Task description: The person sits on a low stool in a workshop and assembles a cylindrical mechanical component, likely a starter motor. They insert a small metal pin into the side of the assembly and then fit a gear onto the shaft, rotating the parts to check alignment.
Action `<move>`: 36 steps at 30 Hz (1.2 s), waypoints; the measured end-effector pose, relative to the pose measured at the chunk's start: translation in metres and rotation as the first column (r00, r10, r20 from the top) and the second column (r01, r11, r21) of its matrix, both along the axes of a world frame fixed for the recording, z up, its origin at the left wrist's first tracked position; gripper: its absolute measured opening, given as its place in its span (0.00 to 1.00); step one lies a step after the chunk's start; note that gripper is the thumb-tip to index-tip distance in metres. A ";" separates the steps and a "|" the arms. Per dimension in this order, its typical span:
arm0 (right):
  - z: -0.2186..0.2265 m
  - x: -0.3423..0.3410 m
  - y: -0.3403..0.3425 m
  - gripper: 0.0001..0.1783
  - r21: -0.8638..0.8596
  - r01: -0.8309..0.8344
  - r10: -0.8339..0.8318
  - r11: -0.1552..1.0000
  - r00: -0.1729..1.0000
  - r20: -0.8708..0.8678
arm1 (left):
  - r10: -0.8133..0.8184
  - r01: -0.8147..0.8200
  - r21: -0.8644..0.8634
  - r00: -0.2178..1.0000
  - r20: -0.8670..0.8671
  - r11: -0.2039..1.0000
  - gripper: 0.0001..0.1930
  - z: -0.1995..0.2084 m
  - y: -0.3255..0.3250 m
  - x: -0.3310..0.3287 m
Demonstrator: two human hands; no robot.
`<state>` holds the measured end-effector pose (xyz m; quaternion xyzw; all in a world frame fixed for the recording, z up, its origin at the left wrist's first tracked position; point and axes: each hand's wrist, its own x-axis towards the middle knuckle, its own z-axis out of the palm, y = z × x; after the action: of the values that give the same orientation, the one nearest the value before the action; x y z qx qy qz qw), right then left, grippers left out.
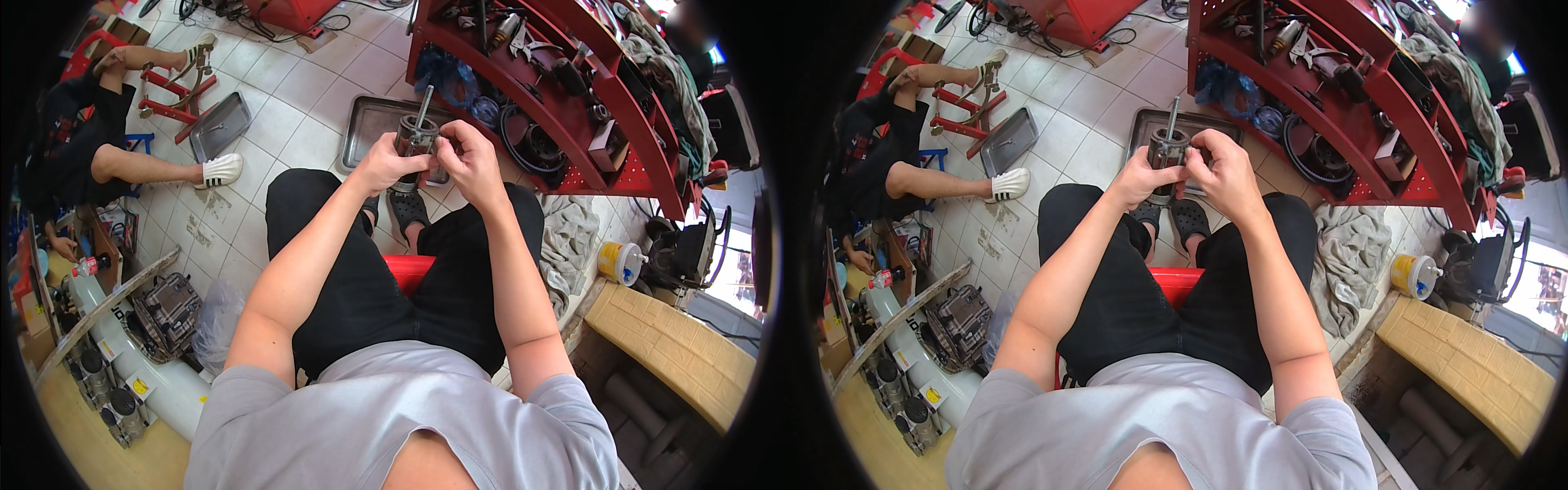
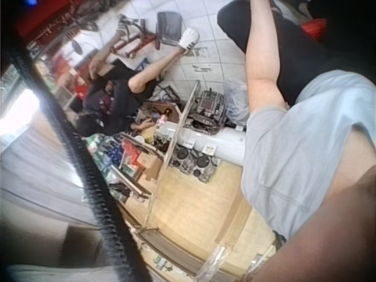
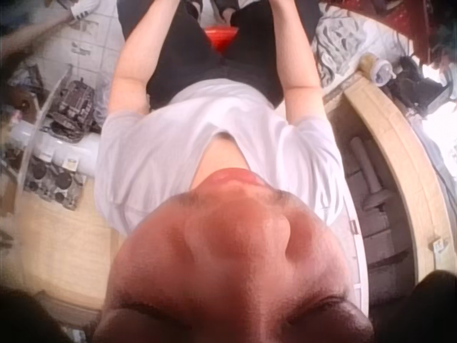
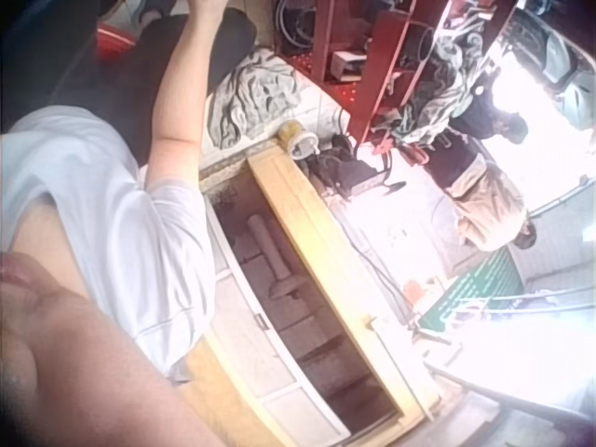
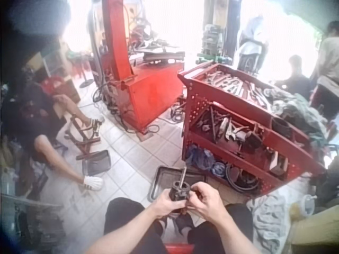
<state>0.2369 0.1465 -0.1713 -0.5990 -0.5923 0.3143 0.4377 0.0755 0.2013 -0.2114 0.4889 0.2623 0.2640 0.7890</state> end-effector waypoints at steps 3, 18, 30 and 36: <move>-0.002 -0.001 0.000 0.10 0.012 0.014 -0.014 1.000 1.000 -0.010 | -0.001 0.001 0.004 1.000 -0.005 1.000 0.08 -0.002 0.000 0.000; -0.009 -0.005 0.003 0.09 -0.079 -0.007 -0.008 0.997 0.983 -0.182 | 0.069 -0.059 0.086 0.990 -0.120 0.995 0.08 0.005 -0.003 -0.001; -0.011 -0.007 0.000 0.09 -0.100 -0.025 0.000 0.995 0.971 -0.241 | 0.050 -0.047 0.029 0.995 -0.088 0.998 0.08 0.006 -0.005 0.001; -0.007 -0.007 0.000 0.09 -0.055 0.012 -0.013 0.998 1.000 -0.028 | -0.095 0.076 -0.192 0.991 -0.093 0.978 0.10 0.008 0.003 -0.009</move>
<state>0.2302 0.1468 -0.1779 -0.6100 -0.5734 0.3362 0.4313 0.0663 0.2045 -0.2038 0.4360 0.3045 0.1785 0.8279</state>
